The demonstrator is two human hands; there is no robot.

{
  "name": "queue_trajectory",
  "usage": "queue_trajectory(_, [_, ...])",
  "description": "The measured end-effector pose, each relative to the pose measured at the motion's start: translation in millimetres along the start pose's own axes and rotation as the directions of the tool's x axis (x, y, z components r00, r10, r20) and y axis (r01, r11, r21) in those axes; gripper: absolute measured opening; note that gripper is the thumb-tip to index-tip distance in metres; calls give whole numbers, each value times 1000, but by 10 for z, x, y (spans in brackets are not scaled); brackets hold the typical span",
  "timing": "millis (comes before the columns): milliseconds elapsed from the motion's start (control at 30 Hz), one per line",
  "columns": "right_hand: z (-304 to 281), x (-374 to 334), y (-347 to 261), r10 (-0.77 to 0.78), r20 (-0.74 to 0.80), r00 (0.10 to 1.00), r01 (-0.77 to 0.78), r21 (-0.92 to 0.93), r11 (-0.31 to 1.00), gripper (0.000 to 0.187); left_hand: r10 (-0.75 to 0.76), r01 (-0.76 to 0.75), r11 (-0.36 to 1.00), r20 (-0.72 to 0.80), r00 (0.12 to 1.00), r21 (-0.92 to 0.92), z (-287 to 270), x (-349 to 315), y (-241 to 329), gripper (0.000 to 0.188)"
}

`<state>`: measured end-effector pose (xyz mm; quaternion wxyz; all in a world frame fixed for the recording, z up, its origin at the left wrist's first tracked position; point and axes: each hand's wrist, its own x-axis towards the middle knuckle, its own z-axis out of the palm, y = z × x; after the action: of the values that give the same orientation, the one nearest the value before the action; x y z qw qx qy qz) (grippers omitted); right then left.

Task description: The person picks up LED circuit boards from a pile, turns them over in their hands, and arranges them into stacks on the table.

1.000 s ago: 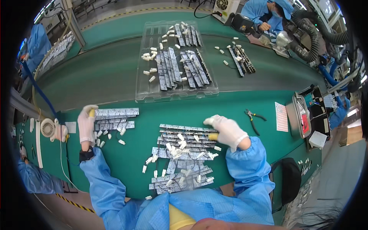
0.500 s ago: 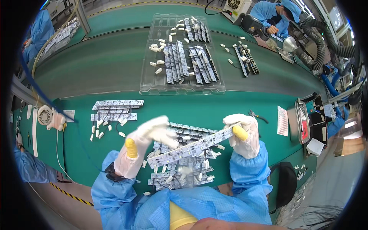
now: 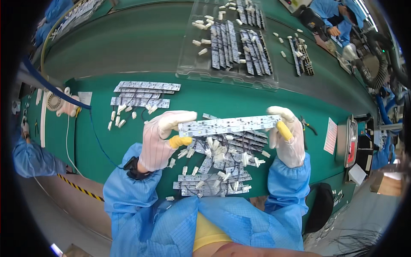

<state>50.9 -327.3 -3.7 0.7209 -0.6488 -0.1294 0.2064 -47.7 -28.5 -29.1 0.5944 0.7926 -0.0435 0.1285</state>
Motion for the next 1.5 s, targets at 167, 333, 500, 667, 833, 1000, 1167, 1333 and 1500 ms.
queue_trajectory(167, [56,-21,-29,-76,-43,996,76,-16,997,65,216,-216,975,16,976,40,5,-16,-76,41])
queue_trajectory(333, [-11,-72,-50,-28,7,1000,28,22,999,65,141,-140,989,12,990,-49,-3,-25,-51,45])
queue_trajectory(500, [0,-81,-14,-108,28,994,105,78,991,52,86,-92,993,-79,993,-70,54,-36,-121,51])
queue_trajectory(667, [10,-137,-75,-63,-1,998,63,11,998,53,47,-63,976,-79,996,-209,68,-31,-123,56])
queue_trajectory(833, [38,-180,-210,-3,92,996,1,23,1000,59,-79,74,995,-88,993,-63,78,66,-28,67])
queue_trajectory(1000, [18,-191,-158,-123,173,977,104,112,988,58,-135,137,990,-43,990,43,49,81,-59,69])
queue_trajectory(1167, [17,-195,-181,-33,116,993,24,79,997,53,-89,87,996,-97,991,-33,94,14,-93,66])
queue_trajectory(1333, [-43,-108,-64,-52,85,995,48,54,997,55,-22,-12,984,-187,982,-180,149,-2,-138,63])
queue_trajectory(1500, [-342,533,-50,-194,-43,980,180,-221,958,72,3,-12,999,-285,959,-30,88,56,-72,64])
